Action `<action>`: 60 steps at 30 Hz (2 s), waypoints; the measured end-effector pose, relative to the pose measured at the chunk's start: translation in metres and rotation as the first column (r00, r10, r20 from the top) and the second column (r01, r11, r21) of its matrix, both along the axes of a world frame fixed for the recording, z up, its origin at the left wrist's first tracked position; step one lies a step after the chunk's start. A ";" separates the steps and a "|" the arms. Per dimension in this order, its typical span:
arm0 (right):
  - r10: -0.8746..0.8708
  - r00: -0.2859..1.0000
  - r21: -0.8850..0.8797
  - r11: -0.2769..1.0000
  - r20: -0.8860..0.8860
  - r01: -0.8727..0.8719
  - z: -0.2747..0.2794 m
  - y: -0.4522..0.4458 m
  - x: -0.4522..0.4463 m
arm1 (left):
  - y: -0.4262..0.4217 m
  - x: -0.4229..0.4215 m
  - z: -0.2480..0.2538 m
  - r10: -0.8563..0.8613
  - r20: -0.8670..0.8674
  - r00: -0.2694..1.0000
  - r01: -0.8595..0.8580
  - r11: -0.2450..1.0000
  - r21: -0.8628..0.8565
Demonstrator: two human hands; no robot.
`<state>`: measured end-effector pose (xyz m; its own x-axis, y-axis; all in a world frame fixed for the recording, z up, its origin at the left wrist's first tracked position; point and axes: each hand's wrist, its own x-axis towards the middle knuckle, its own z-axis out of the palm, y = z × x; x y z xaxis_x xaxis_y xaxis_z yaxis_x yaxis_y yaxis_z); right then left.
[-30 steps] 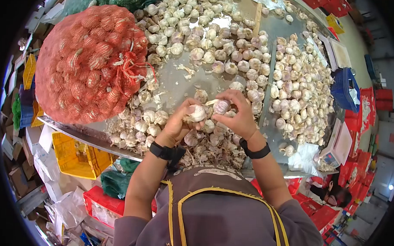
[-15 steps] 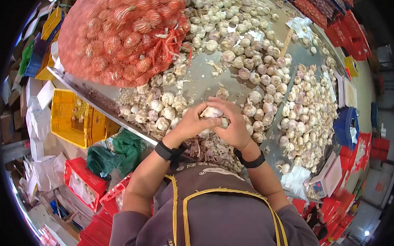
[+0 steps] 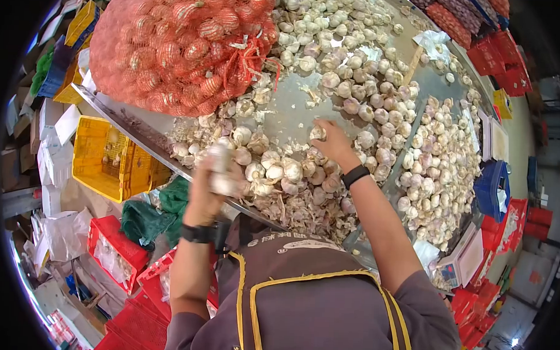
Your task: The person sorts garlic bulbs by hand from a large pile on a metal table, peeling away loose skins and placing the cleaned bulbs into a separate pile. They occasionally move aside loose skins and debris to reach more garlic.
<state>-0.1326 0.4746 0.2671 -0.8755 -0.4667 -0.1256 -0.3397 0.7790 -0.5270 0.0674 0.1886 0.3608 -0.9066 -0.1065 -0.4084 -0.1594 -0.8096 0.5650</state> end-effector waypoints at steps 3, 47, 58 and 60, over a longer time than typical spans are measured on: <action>0.027 0.999 0.087 0.996 0.025 -0.029 -0.004 -0.003 -0.006 | -0.107 0.039 -0.006 0.425 -0.094 0.900 -0.434 0.893 -0.118; 0.855 0.276 -0.223 -0.193 0.440 0.955 0.040 0.130 0.111 | 0.051 -0.023 -0.023 -0.361 0.115 0.926 0.144 0.055 -0.988; 0.270 0.812 -0.407 -0.757 0.517 0.511 0.045 0.242 0.157 | 0.058 -0.091 -0.083 -0.610 0.473 0.636 0.115 -0.531 -0.840; -0.120 0.724 -0.733 -0.123 0.680 0.669 0.035 0.168 0.157 | 0.057 -0.094 -0.079 -0.616 0.536 0.577 0.106 -0.594 -0.797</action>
